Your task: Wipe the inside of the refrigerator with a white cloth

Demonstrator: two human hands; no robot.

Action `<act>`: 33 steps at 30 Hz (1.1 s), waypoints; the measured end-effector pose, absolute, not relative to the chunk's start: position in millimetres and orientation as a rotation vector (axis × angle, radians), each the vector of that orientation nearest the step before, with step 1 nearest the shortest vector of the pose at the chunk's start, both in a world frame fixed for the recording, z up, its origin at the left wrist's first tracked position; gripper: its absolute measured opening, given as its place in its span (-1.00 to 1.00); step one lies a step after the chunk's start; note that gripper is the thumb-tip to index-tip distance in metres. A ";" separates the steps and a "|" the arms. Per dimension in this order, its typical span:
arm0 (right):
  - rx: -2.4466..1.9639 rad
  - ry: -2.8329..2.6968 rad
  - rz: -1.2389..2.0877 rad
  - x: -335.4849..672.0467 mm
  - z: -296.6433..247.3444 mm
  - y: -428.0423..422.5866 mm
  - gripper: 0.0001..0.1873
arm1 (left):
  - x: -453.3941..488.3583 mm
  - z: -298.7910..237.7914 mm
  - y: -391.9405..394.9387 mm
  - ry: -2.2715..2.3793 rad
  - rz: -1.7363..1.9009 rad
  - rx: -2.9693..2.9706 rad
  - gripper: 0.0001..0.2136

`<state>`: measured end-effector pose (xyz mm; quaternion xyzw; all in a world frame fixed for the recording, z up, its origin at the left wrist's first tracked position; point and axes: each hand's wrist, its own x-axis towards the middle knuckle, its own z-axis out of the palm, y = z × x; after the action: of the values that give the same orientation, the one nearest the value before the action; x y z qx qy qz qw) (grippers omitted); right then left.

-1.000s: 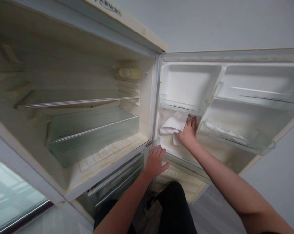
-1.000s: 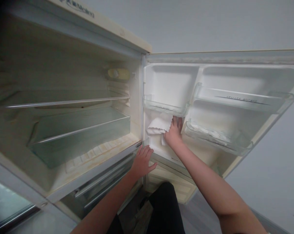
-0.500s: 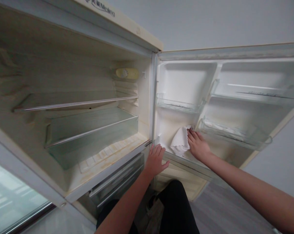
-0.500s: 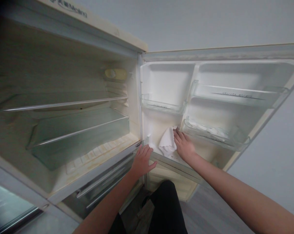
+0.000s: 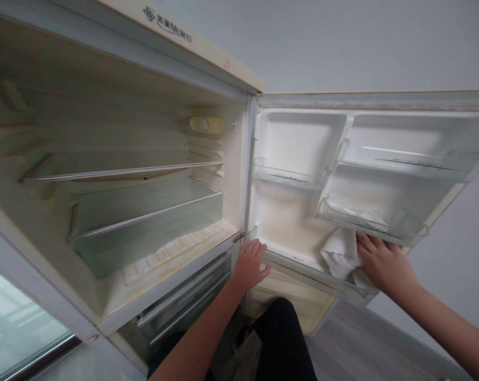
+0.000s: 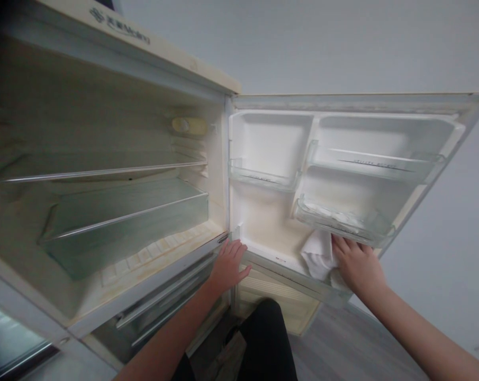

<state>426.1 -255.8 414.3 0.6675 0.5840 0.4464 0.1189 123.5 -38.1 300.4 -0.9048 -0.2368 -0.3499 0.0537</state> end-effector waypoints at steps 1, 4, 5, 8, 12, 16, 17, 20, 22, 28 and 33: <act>1.955 1.679 1.320 425.4 415.2 -259.9 -0.59 | 123.8 300.4 -38.6 -0.724 -1.064 -2.748 -0.51; 1.969 1.607 1.351 424.9 416.3 -266.2 -0.57 | 125.1 299.9 -39.6 -0.736 -1.065 -2.745 -0.52; 1.968 1.602 1.351 425.5 416.0 -266.4 -0.59 | 125.4 299.6 -39.8 -0.734 -1.064 -2.745 -0.52; 1.972 1.616 1.334 427.6 413.3 -261.2 -0.65 | 125.8 299.1 -40.2 -0.727 -1.067 -2.745 -0.51; 2.015 1.573 1.306 426.5 407.7 -245.9 -0.77 | 125.7 299.5 -41.0 -0.738 -1.075 -2.743 -0.52; 2.033 1.551 1.175 423.1 403.8 -230.0 -0.79 | 125.9 299.6 -41.4 -0.713 -1.065 -2.762 -0.52; 2.037 1.558 1.134 421.8 403.8 -226.2 -0.80 | 126.3 299.2 -41.4 -0.711 -1.069 -2.763 -0.52; 2.026 1.627 1.055 414.5 406.7 -213.5 -0.82 | 128.2 297.4 -42.1 -0.722 -1.099 -2.746 -0.52; 1.997 1.696 1.055 406.4 409.9 -202.5 -0.82 | 129.5 296.2 -43.0 -0.731 -1.116 -2.737 -0.53; 1.981 1.859 1.089 370.9 420.1 -154.6 -0.79 | 130.6 295.8 -46.0 -0.714 -1.117 -2.740 -0.53; 1.770 2.116 1.148 339.1 421.8 -102.4 -0.83 | 131.1 297.2 -48.0 -0.736 -1.103 -2.725 -0.52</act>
<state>339.1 -102.4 421.8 0.5907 0.7061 0.3829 0.0766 131.1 -48.0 297.2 -0.8979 -0.2424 -0.3633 0.0557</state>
